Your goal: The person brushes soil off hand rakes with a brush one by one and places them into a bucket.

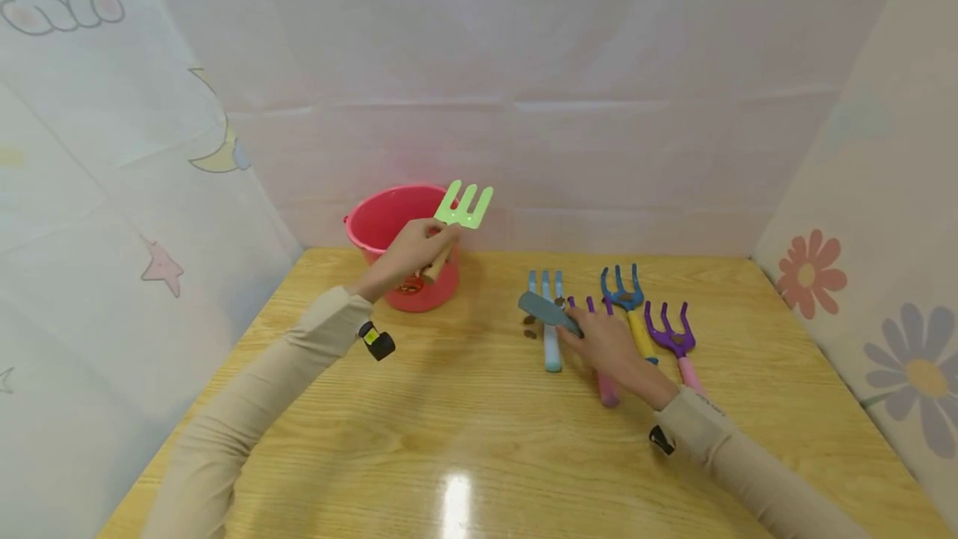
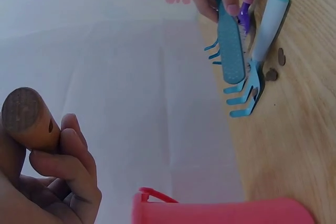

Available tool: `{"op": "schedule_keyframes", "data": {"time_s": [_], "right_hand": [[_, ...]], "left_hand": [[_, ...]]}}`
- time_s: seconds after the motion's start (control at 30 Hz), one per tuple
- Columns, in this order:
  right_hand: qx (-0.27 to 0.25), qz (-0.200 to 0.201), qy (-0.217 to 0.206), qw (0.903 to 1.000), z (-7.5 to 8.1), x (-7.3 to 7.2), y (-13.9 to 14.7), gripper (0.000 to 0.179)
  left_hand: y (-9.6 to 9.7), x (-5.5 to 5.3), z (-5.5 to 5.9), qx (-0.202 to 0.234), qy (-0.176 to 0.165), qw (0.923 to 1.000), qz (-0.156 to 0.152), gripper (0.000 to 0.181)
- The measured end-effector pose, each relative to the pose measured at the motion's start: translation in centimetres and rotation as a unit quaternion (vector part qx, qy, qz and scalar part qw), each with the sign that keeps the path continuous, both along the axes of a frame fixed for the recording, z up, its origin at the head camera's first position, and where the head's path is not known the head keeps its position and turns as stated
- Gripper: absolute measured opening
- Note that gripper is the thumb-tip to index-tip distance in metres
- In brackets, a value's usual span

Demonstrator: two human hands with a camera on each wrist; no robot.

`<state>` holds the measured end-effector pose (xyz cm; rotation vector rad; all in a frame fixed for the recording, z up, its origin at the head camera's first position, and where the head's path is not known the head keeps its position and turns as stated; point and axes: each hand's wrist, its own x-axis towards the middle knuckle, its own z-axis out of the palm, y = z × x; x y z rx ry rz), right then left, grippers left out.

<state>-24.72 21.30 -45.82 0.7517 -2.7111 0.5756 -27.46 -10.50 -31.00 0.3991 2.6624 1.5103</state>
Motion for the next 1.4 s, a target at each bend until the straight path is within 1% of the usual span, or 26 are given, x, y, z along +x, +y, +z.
{"op": "schedule_keyframes", "data": {"time_s": [0.13,0.23,0.4,0.47,0.53,0.6,0.67,0.87,1.03,1.1,1.2,1.3,1.4], "right_hand": [[0.008,0.003,0.013,0.9999,-0.1,-0.1,0.0,0.036],[0.010,0.004,0.016,0.9998,-0.1,-0.1,0.0,0.036],[-0.001,0.005,-0.002,1.0000,0.0,0.0,0.1,0.035],[-0.005,0.004,-0.008,0.9999,0.0,0.0,0.1,0.034],[-0.005,0.004,-0.010,0.9999,0.0,0.0,0.1,0.034],[-0.003,0.004,-0.008,1.0000,-0.1,0.0,0.1,0.034],[-0.001,0.003,-0.009,1.0000,-0.2,0.0,0.1,0.035],[0.001,0.001,-0.011,0.9999,-0.4,0.0,0.1,0.038],[0.002,-0.002,-0.010,1.0000,-0.5,-0.1,0.1,0.040],[0.001,-0.002,-0.010,0.9999,-0.6,-0.1,0.1,0.039],[0.001,0.000,-0.014,0.9999,-0.6,-0.1,0.1,0.038],[0.002,0.000,-0.017,0.9999,-0.7,-0.1,0.1,0.039],[0.002,0.000,-0.016,0.9999,-0.6,0.0,0.1,0.040]], "left_hand": [[-0.6,-0.2,0.7,0.004,0.003,0.9998,0.021,0.040],[-1.1,-0.2,1.1,0.010,0.001,0.9995,0.029,0.042],[-2.0,-0.2,1.6,0.019,-0.012,0.9987,0.045,0.041],[-2.3,-0.2,1.7,0.017,-0.012,0.9985,0.051,0.042],[-2.7,-0.3,1.7,0.018,-0.013,0.9985,0.051,0.043],[-3.0,-0.3,1.7,0.023,-0.023,0.9985,0.044,0.046],[-3.3,-0.5,1.6,0.020,-0.024,0.9985,0.046,0.047],[-3.9,-1.0,1.1,0.004,-0.036,0.9974,0.062,0.049],[-4.5,-1.4,0.7,0.009,-0.050,0.9967,0.063,0.048],[-4.9,-1.5,0.6,0.018,-0.059,0.9963,0.059,0.046],[-5.3,-1.8,0.4,0.036,-0.084,0.9942,0.057,0.044],[-5.7,-2.1,0.6,0.054,-0.105,0.9910,0.064,0.043],[-6.0,-2.4,0.8,0.062,-0.117,0.9890,0.065,0.040]]}}
